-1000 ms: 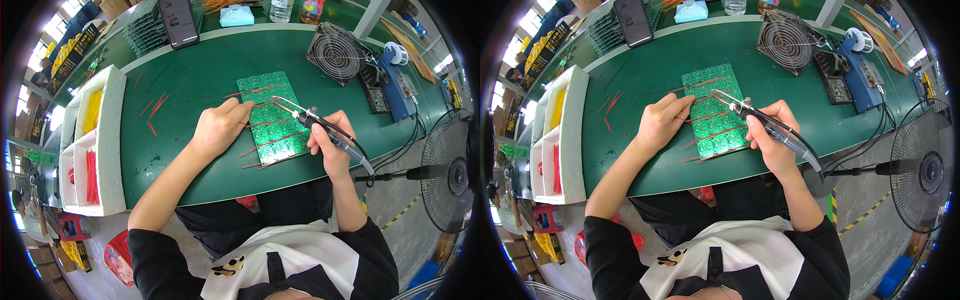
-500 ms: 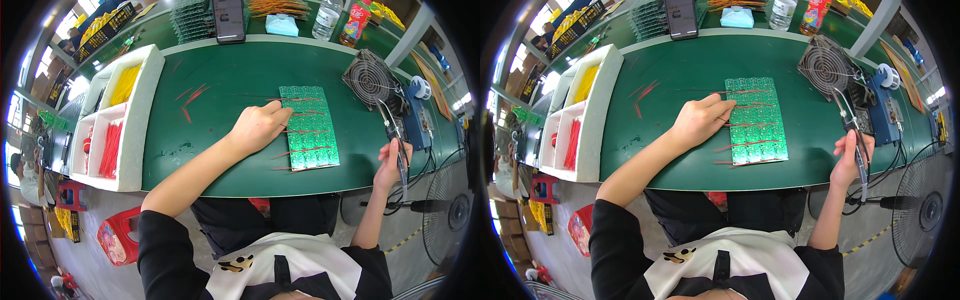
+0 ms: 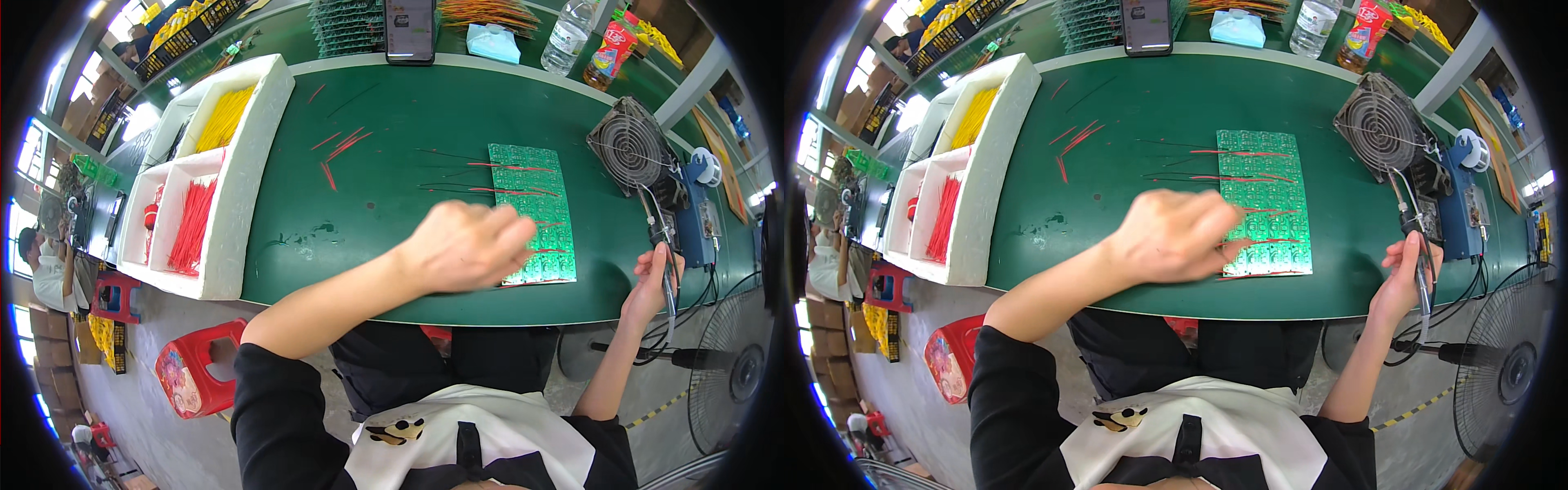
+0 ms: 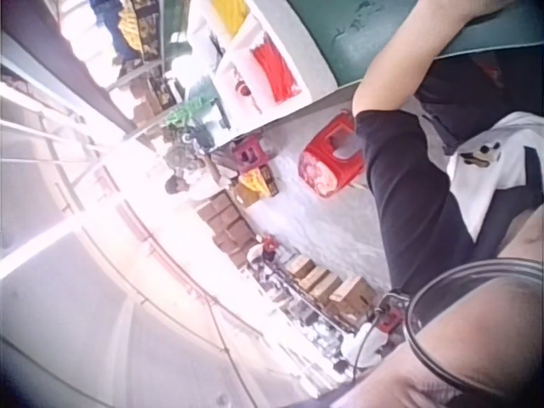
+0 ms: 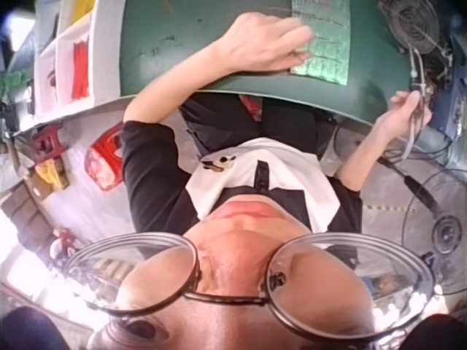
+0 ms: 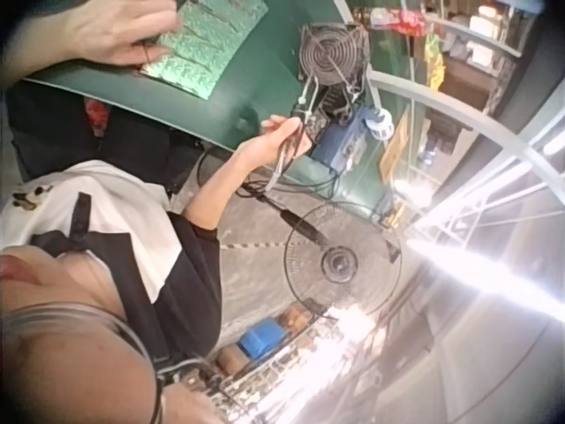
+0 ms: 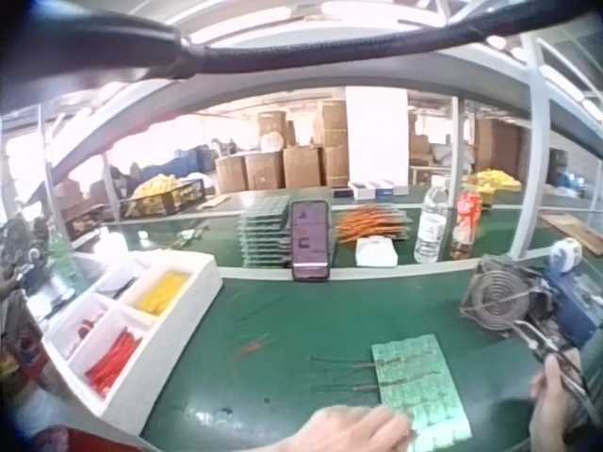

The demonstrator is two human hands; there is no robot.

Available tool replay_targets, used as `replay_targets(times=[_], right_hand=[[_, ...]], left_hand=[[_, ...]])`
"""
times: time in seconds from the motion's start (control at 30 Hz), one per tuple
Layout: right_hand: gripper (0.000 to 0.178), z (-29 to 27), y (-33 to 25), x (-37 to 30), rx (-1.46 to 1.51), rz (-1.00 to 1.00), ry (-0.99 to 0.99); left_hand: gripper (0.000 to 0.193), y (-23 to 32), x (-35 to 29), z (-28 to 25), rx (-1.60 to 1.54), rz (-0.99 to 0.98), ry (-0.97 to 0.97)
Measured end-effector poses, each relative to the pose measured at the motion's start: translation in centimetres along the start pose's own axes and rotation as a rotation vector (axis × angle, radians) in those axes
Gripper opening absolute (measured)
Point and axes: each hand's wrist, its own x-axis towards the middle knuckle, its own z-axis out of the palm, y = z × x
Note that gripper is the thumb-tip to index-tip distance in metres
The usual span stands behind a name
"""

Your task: The person solders wires to a circuit board using a soldering iron, stands a phone up on the table, and retrieves additional wires from a tray to solder them onto the board.

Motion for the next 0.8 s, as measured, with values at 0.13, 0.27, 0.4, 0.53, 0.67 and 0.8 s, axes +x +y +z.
replay_targets(times=[0.13,0.27,0.4,0.53,0.67,0.8], right_hand=[[0.013,0.1,0.2,0.0,-0.046,-0.033,0.006],[0.012,0.2,0.0,-0.1,-0.058,-0.025,-0.008],[0.011,0.4,-0.2,-0.1,-0.052,-0.035,-0.037],[0.012,0.6,-0.1,-0.1,-0.024,-0.072,-0.028],[0.012,0.3,0.1,0.1,0.007,-0.048,0.003],[0.013,-0.2,0.3,0.1,0.002,-0.047,0.017]], left_hand=[[0.034,1.5,-0.8,0.4,-0.189,0.047,-0.218],[0.035,1.0,-1.4,1.5,-0.139,0.022,-0.305],[0.033,0.2,-1.3,2.0,-0.114,0.015,-0.292],[0.035,-0.2,-1.4,2.0,-0.117,-0.01,-0.291],[0.029,-0.1,-0.8,1.3,-0.189,0.02,-0.158],[0.015,-0.9,-0.1,-0.5,-0.39,0.02,0.072]])
